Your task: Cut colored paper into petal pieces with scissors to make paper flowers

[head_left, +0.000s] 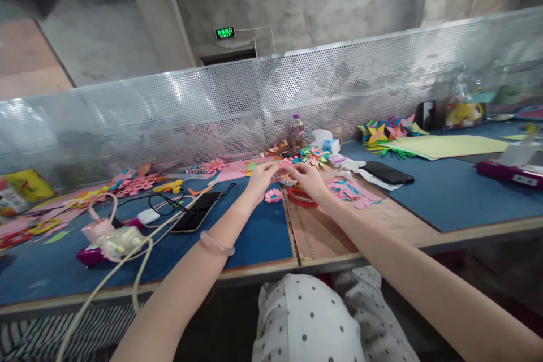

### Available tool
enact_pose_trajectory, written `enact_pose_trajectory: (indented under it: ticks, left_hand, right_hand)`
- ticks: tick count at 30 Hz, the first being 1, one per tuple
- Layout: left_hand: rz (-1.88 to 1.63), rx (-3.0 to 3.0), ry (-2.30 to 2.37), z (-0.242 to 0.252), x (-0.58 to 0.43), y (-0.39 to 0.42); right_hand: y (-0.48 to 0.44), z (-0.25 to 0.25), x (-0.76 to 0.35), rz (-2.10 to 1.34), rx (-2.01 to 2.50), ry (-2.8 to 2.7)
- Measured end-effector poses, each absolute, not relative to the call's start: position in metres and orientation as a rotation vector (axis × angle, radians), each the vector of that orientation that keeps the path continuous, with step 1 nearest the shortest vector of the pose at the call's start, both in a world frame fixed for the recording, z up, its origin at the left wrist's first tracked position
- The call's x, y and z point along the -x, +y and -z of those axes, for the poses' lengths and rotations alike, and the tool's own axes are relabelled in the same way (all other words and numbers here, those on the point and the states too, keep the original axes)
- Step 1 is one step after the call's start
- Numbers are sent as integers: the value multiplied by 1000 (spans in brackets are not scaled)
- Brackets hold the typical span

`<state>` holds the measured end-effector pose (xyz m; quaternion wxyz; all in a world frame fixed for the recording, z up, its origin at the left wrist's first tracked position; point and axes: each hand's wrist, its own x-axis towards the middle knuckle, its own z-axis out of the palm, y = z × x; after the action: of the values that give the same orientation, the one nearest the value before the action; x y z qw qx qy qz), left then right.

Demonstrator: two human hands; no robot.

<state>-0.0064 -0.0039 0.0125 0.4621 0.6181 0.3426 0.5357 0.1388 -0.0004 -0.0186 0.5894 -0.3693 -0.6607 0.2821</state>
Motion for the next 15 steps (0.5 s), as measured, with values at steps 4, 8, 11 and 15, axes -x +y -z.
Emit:
enact_pose_trajectory:
  ticks: [4, 8, 11, 15]
  left_hand:
    - [-1308, -1537, 843, -10, 7, -2]
    - [-1327, -1524, 839, -9, 5, -1]
    - [-1333, -1517, 819, -9, 5, -1]
    - [-1330, -1516, 792, -8, 7, 0]
  right_hand:
    - [1, 18, -139, -804, 810, -1436]
    - [2, 17, -140, -939, 712, -1323]
    - [3, 17, -141, -1023, 642, -1274]
    - [4, 19, -142, -1118, 598, -1261]
